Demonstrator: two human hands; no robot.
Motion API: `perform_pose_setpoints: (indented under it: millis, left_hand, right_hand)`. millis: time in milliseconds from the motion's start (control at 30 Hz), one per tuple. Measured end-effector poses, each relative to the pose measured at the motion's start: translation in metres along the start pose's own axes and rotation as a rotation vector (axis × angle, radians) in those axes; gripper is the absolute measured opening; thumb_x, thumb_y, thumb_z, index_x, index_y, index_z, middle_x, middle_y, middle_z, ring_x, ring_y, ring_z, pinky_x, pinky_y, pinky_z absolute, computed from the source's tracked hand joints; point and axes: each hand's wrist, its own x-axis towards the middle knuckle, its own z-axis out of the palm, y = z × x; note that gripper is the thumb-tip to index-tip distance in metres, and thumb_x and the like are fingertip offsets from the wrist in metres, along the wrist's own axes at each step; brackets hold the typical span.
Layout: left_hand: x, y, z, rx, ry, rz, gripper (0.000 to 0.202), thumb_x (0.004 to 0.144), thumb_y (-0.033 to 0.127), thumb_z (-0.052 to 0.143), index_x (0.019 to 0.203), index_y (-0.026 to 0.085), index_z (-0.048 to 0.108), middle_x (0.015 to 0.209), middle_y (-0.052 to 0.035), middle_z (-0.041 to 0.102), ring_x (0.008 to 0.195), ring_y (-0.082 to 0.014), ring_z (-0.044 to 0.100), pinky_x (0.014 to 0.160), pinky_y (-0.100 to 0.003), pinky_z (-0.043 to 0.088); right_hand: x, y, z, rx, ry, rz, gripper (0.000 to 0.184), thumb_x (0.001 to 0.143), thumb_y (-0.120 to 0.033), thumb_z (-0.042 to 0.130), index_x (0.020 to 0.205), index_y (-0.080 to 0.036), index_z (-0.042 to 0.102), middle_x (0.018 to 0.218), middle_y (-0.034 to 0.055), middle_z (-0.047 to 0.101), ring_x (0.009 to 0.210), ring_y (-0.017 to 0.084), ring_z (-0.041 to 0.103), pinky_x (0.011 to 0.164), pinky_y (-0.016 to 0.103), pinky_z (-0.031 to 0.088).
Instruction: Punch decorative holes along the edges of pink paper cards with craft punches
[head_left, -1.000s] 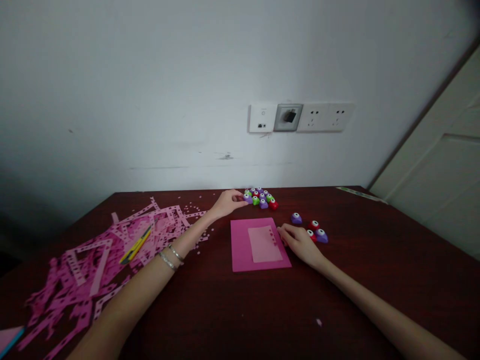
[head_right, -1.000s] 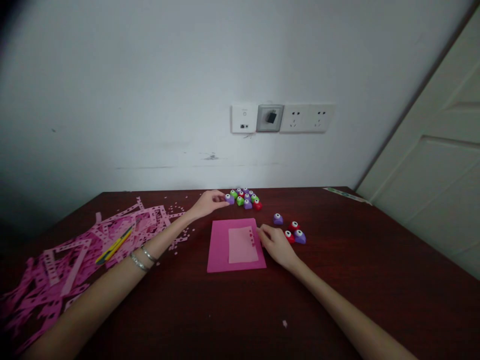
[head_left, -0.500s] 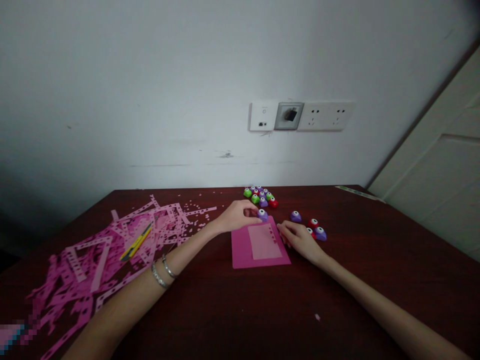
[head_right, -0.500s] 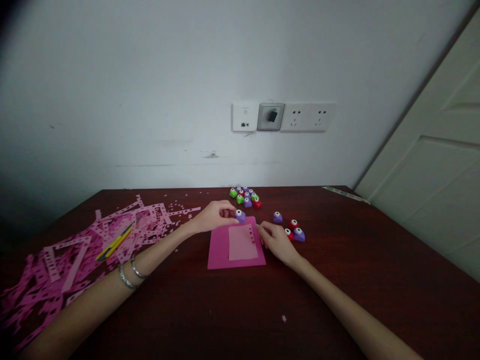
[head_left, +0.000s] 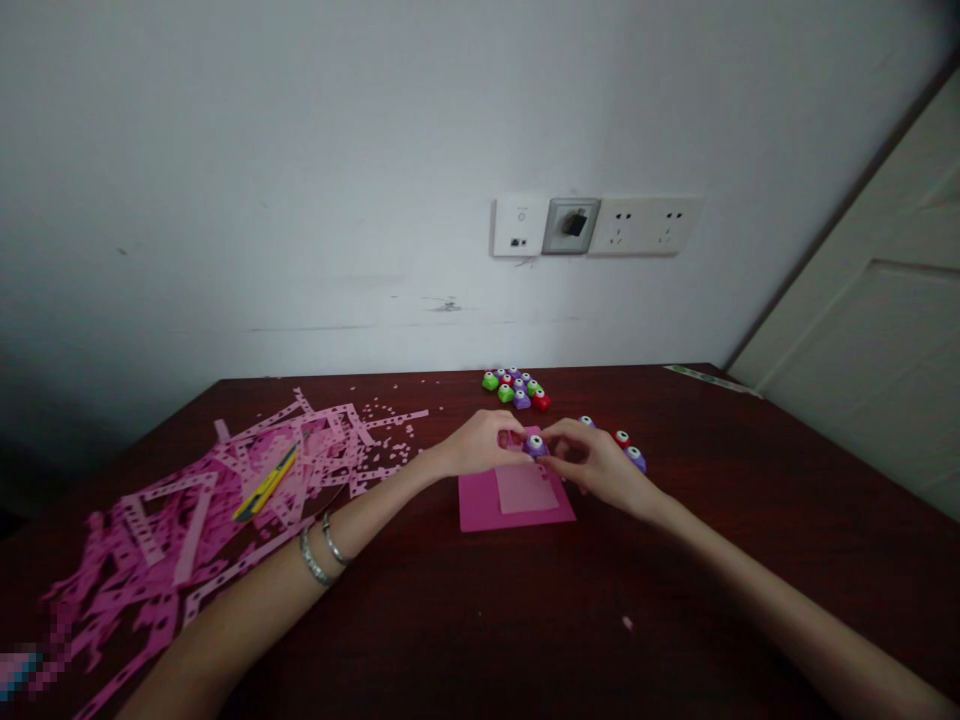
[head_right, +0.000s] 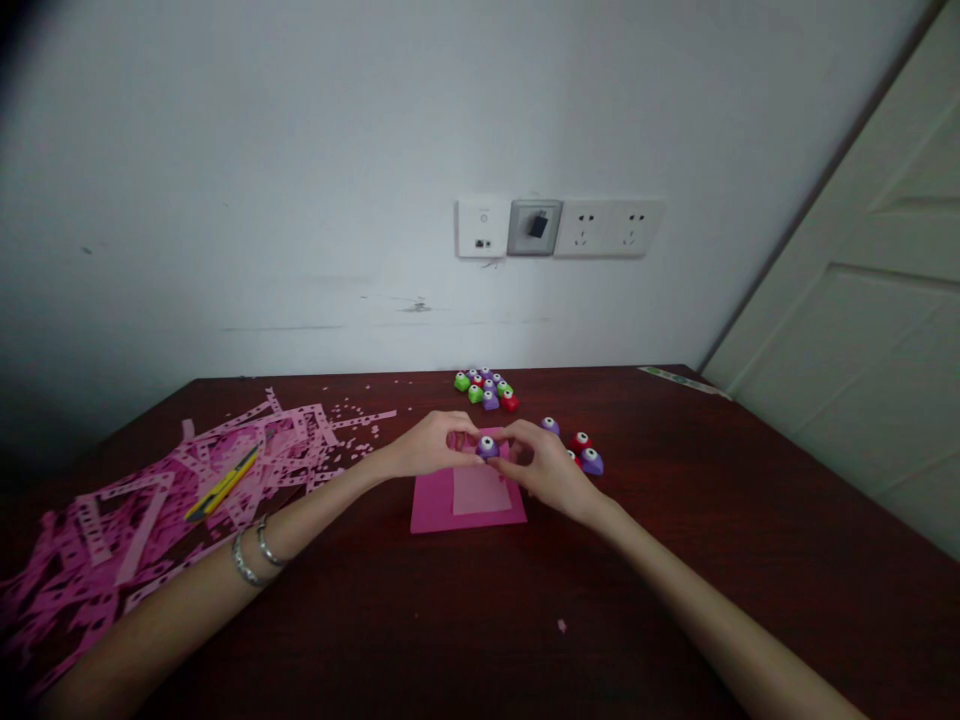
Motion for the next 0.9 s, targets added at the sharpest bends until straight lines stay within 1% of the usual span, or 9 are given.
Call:
perform_pose_setpoints:
  millis: [133, 233, 333, 400, 500, 633, 700, 767, 900]
  left_hand:
    - [0.000, 0.001, 0.002, 0.038, -0.021, -0.006, 0.025, 0.072, 0.037, 0.065, 0.087, 0.016, 0.066, 0.077, -0.0020, 0.058, 0.068, -0.0114, 0.052, 0.063, -0.025, 0.039]
    - [0.000, 0.002, 0.003, 0.055, -0.036, -0.013, 0.025, 0.072, 0.038, 0.065, 0.085, 0.016, 0.067, 0.077, -0.0019, 0.058, 0.068, -0.0116, 0.052, 0.063, -0.025, 0.039]
    - [0.000, 0.003, 0.002, 0.046, -0.051, 0.002, 0.026, 0.073, 0.038, 0.064, 0.087, 0.016, 0.066, 0.077, -0.0022, 0.059, 0.068, -0.0118, 0.053, 0.063, -0.024, 0.040]
    - [0.000, 0.001, -0.001, 0.044, -0.053, -0.015, 0.027, 0.074, 0.039, 0.063, 0.087, 0.017, 0.066, 0.080, -0.0030, 0.060, 0.070, -0.0124, 0.054, 0.064, -0.024, 0.040]
    - [0.000, -0.011, -0.011, 0.063, -0.045, -0.080, 0.023, 0.074, 0.036, 0.061, 0.084, 0.016, 0.067, 0.081, -0.0043, 0.063, 0.072, -0.0135, 0.056, 0.065, -0.024, 0.041]
    - [-0.001, -0.039, -0.019, 0.105, -0.045, -0.194, 0.016, 0.070, 0.025, 0.060, 0.078, 0.015, 0.068, 0.075, -0.0042, 0.066, 0.067, -0.0136, 0.057, 0.060, -0.023, 0.040]
    - [-0.001, -0.050, -0.018, 0.113, -0.052, -0.223, 0.015, 0.069, 0.022, 0.058, 0.077, 0.015, 0.069, 0.073, -0.0043, 0.067, 0.065, -0.0135, 0.058, 0.059, -0.023, 0.041]
    - [-0.002, -0.056, -0.014, 0.114, -0.061, -0.232, 0.016, 0.068, 0.023, 0.059, 0.077, 0.015, 0.069, 0.074, -0.0050, 0.067, 0.066, -0.0140, 0.059, 0.059, -0.023, 0.041]
    - [-0.003, -0.057, -0.008, 0.134, -0.078, -0.238, 0.015, 0.067, 0.025, 0.061, 0.076, 0.016, 0.069, 0.075, -0.0050, 0.067, 0.067, -0.0141, 0.059, 0.061, -0.023, 0.041]
  right_hand:
    - [0.001, 0.000, -0.001, -0.064, -0.013, -0.043, 0.023, 0.075, -0.029, 0.063, 0.096, -0.019, 0.064, 0.075, 0.0010, 0.057, 0.065, 0.013, 0.051, 0.058, 0.026, 0.044]
    - [0.001, -0.001, -0.002, -0.096, -0.050, -0.045, 0.018, 0.074, -0.027, 0.063, 0.090, -0.019, 0.064, 0.075, 0.0010, 0.058, 0.065, 0.013, 0.051, 0.058, 0.026, 0.044]
    - [0.000, -0.002, -0.007, -0.093, -0.092, -0.001, 0.016, 0.072, -0.027, 0.064, 0.086, -0.019, 0.064, 0.074, 0.0011, 0.058, 0.062, 0.013, 0.052, 0.052, 0.024, 0.045]
    - [0.000, 0.000, -0.012, -0.051, -0.118, 0.082, 0.020, 0.072, -0.028, 0.064, 0.089, -0.019, 0.063, 0.071, 0.0010, 0.058, 0.058, 0.012, 0.053, 0.043, 0.022, 0.044]
    - [0.001, 0.005, -0.023, 0.003, -0.154, 0.217, 0.023, 0.070, -0.029, 0.064, 0.089, -0.018, 0.063, 0.068, 0.0007, 0.060, 0.052, 0.011, 0.054, 0.035, 0.020, 0.044]
    - [0.002, 0.012, -0.034, 0.005, -0.231, 0.264, 0.019, 0.067, -0.028, 0.066, 0.082, -0.017, 0.063, 0.063, 0.0004, 0.062, 0.048, 0.012, 0.055, 0.036, 0.021, 0.048]
    - [0.002, 0.014, -0.036, 0.004, -0.262, 0.274, 0.017, 0.067, -0.027, 0.066, 0.080, -0.016, 0.063, 0.064, 0.0009, 0.062, 0.050, 0.012, 0.056, 0.037, 0.022, 0.049]
    - [0.001, 0.016, -0.035, 0.006, -0.282, 0.283, 0.016, 0.067, -0.026, 0.066, 0.079, -0.016, 0.062, 0.065, 0.0018, 0.063, 0.052, 0.013, 0.058, 0.039, 0.023, 0.051]
    - [0.001, 0.019, -0.034, 0.023, -0.295, 0.311, 0.017, 0.065, -0.024, 0.067, 0.080, -0.015, 0.063, 0.068, 0.0034, 0.065, 0.053, 0.013, 0.059, 0.040, 0.023, 0.051]
